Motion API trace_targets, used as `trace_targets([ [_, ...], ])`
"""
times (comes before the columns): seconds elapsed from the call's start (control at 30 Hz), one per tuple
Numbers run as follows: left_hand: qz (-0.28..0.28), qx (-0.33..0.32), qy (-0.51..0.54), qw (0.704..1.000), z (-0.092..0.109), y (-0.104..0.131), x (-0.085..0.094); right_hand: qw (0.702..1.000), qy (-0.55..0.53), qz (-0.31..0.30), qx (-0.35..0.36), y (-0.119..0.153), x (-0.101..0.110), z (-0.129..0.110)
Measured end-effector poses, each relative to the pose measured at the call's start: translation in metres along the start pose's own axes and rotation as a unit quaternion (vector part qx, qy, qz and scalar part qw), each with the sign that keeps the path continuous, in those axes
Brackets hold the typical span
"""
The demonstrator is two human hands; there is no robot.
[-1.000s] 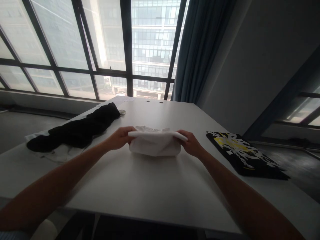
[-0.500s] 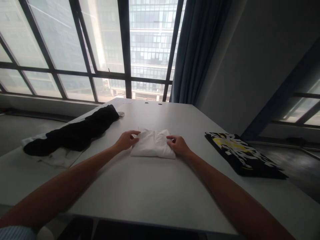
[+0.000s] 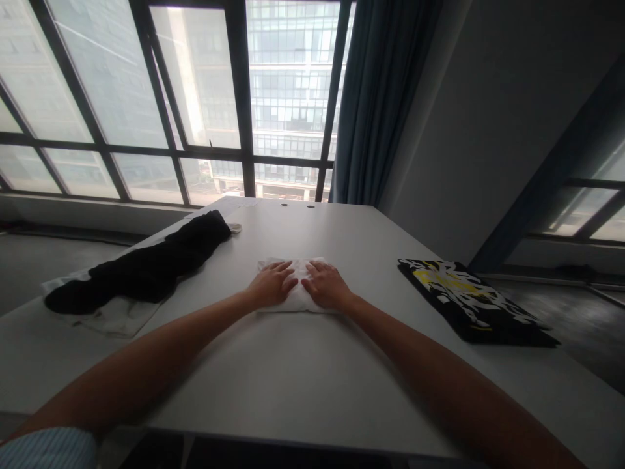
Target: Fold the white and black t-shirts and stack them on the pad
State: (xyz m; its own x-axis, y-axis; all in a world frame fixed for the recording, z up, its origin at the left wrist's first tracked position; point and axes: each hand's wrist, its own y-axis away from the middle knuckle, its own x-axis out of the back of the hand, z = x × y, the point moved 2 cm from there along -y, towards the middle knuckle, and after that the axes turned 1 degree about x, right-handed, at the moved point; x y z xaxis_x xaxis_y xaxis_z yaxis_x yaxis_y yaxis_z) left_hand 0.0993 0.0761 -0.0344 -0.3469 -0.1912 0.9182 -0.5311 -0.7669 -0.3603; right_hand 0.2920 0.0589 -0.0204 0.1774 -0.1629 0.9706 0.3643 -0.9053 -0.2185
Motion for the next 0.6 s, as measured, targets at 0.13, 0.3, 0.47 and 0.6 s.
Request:
trace_targets([
  [0.13,-0.092,0.043,0.028,0.994,-0.008,-0.014,-0.026,0.994,-0.036,-0.097,-0.041,-0.018,-0.016,0.005],
  [0.3,-0.083,0.166,-0.003,0.983,-0.050,-0.004,-0.024,0.987,-0.058,-0.118,-0.093,-0.012,-0.021,0.019],
  [0.47,0.016,0.265,-0.016,0.964,-0.085,0.000,-0.005,0.987,-0.064,-0.107,-0.102,-0.005,-0.019,0.019],
  [0.6,0.037,0.267,0.007,0.963,-0.094,-0.008,-0.001,0.990,-0.036,-0.102,-0.087,-0.007,-0.014,0.018],
])
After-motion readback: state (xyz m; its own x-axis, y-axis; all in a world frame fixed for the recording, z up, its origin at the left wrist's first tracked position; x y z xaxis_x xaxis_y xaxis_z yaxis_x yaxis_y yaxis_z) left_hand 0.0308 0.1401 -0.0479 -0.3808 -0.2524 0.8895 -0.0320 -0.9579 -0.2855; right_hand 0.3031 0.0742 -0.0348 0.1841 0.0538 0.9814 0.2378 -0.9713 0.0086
